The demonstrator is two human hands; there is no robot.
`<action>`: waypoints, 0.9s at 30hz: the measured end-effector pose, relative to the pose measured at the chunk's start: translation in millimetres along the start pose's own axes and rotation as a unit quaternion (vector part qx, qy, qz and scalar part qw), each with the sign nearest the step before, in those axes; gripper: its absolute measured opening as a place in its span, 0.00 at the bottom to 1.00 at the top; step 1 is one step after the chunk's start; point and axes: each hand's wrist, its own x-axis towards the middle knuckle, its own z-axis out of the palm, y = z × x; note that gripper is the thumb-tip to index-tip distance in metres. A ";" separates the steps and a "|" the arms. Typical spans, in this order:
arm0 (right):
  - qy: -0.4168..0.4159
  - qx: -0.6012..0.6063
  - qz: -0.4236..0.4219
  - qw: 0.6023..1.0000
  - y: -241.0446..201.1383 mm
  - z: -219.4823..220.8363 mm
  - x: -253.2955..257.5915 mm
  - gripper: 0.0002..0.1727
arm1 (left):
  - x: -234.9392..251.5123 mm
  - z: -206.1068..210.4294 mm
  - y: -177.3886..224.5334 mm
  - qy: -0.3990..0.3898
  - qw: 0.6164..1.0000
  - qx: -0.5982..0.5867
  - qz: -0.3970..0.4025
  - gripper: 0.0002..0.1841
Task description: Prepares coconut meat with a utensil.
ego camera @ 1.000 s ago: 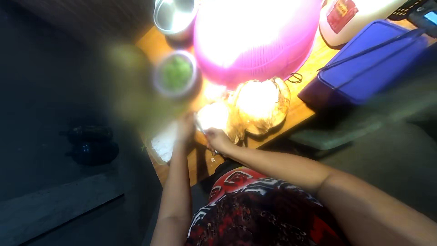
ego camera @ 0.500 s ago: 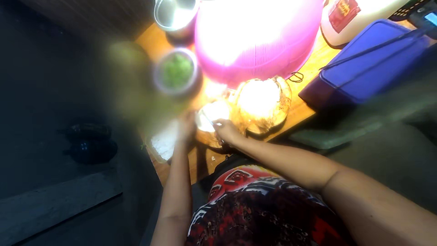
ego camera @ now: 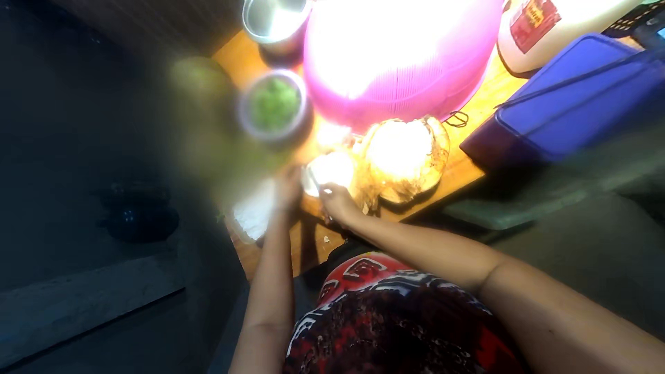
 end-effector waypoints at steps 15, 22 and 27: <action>-0.050 -0.047 -0.018 0.998 6.5 -3.3 -5.6 0.19 | 1.4 0.2 -1.6 0.000 1.000 -0.001 -0.002 0.17; -0.005 0.036 0.004 0.999 -8.1 -3.8 -2.1 0.19 | -2.3 -0.1 1.7 0.002 1.000 -0.006 -0.009 0.17; -0.052 0.046 0.020 0.997 -8.3 -8.5 -12.5 0.19 | -2.6 1.3 4.0 0.005 1.000 -0.021 -0.021 0.16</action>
